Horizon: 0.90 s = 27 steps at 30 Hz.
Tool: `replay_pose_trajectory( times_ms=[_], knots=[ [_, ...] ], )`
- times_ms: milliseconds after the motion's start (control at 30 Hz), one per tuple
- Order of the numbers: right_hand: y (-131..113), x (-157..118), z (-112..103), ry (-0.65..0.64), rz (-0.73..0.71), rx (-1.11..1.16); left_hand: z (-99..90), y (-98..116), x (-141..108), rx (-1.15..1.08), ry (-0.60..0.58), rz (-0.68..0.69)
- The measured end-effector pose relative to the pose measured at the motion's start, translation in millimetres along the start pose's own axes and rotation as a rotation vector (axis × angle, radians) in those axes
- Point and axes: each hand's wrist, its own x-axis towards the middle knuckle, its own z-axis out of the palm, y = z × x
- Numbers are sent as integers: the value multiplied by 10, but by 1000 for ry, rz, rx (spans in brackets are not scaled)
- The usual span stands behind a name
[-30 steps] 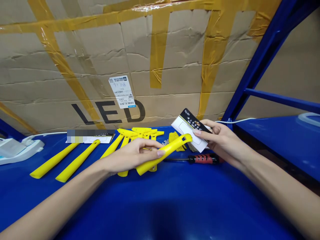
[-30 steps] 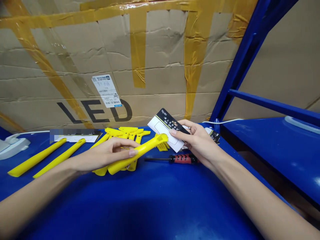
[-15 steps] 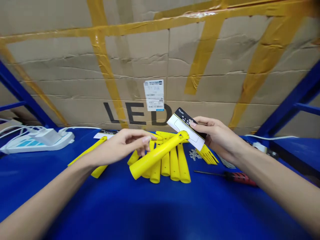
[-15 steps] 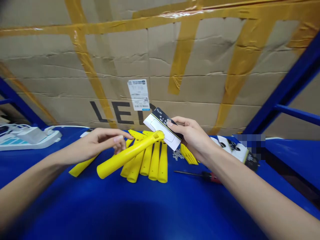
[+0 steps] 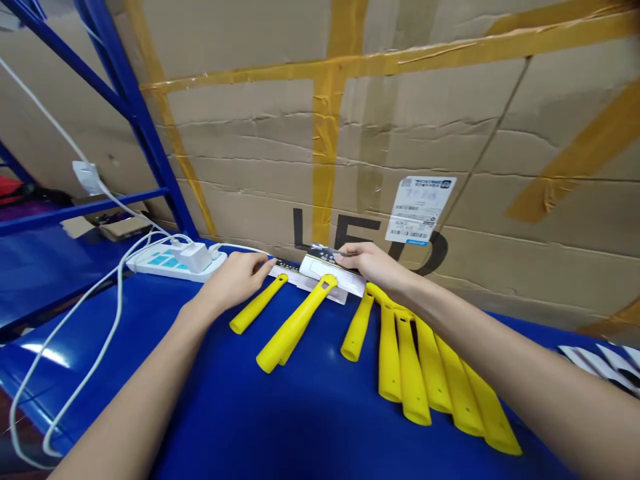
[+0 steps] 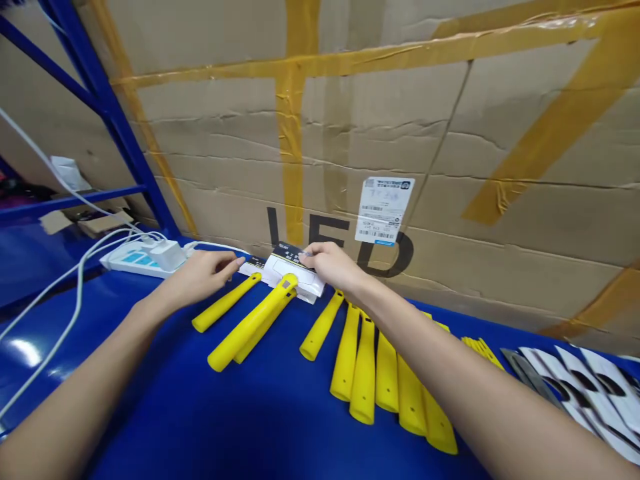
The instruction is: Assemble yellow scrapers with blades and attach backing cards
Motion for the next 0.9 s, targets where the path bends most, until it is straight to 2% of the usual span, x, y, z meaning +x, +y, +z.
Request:
replay_pose_trajectory(
  times_ms=[133, 300, 467, 633, 767, 900],
  knots=[
    [-2, 387, 323, -67, -14, -170, 73, -194, 15, -56, -142, -52],
    [37, 605, 522, -18, -115, -478, 118, -251, -12, -87, -241, -63],
    [185, 612, 520, 6, -189, -721, 146, -208, -33, -57, -234, -10],
    [317, 568, 505, 103, -223, -832, 146, -83, -43, -6, -115, 87],
    [219, 496, 494, 177, -307, -857, 185, 89, -70, 9, -104, 241],
    [5, 324, 386, 263, -404, -799, 266, 188, -89, 36, -87, 312]
  ],
)
